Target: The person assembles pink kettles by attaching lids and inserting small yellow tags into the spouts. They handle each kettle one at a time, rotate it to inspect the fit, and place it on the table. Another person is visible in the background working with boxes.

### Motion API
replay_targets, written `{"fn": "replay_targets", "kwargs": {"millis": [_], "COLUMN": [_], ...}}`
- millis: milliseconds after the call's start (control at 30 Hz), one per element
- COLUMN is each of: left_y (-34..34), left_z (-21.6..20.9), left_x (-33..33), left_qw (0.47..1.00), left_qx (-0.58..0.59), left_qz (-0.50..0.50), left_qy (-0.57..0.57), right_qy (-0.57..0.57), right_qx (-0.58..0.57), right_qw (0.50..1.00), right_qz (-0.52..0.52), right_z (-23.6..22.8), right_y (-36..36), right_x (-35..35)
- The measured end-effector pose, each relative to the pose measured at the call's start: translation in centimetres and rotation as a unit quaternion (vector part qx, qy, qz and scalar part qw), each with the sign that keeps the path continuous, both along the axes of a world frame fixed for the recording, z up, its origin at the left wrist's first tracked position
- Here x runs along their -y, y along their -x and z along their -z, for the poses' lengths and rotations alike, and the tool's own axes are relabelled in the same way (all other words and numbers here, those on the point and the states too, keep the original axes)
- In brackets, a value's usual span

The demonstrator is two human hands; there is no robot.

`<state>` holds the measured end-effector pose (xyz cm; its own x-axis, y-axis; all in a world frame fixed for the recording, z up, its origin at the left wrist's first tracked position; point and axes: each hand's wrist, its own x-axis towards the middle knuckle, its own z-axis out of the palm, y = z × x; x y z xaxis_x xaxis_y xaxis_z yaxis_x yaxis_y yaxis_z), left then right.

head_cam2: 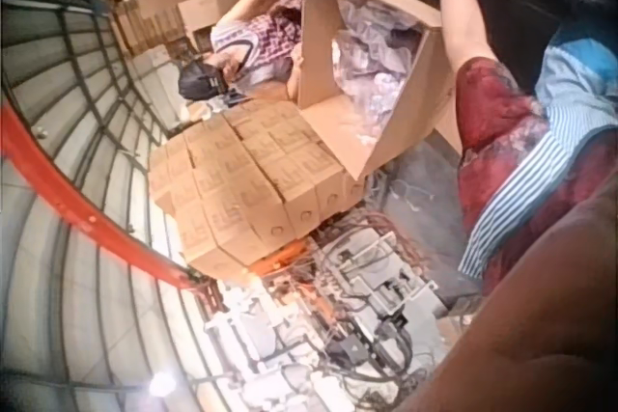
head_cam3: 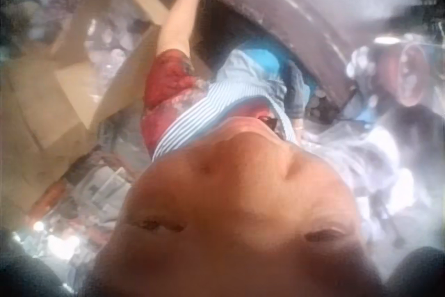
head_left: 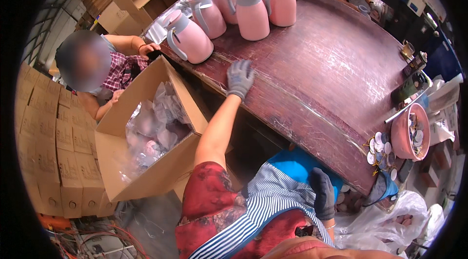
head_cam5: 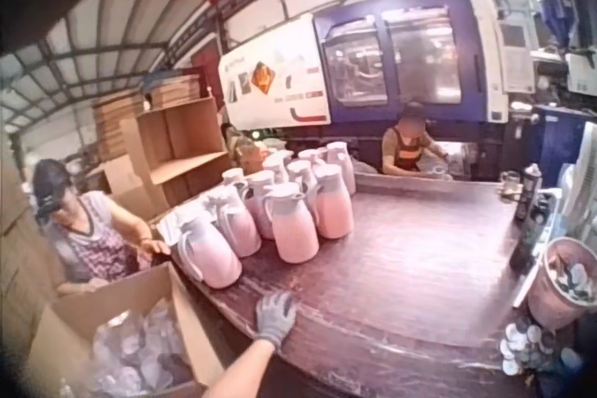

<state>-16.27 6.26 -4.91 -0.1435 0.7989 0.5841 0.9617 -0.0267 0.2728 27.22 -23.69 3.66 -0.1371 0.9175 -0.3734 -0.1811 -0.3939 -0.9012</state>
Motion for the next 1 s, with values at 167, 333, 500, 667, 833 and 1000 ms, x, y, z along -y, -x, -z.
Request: {"fn": "replay_targets", "kwargs": {"millis": [167, 333, 500, 667, 833, 1000], "left_y": [-5.3, -5.0, -5.4, -5.1, -4.3, -5.5], "left_z": [-1.0, -1.5, -1.3, -1.7, -0.9, -1.5], "left_x": [3.3, 3.4, 3.0, 3.2, 2.7, 2.4], "left_qw": [0.995, 0.996, 0.997, 0.996, 0.997, 0.995], "left_qx": [-0.052, -0.018, -0.012, -0.043, -0.031, -0.043], "left_qz": [0.020, 0.008, 0.017, 0.029, 0.020, 0.017], "left_qy": [0.085, 0.088, 0.071, 0.071, 0.067, 0.085], "right_qy": [-0.203, -0.411, -0.403, -0.379, -0.402, -0.406], "right_qx": [0.191, 0.518, 0.643, 0.647, 0.633, 0.628], "right_qw": [0.960, 0.749, 0.649, 0.661, 0.661, 0.664], "right_qz": [-0.009, -0.045, -0.050, -0.025, -0.008, 0.003], "right_z": [-1.1, -1.6, 3.0, 3.6, 3.9, 4.1], "right_y": [-0.2, -1.0, -1.2, -1.3, -1.4, -2.1], "right_x": [-2.2, -9.6, -12.6, -12.8, -13.0, -12.9]}}
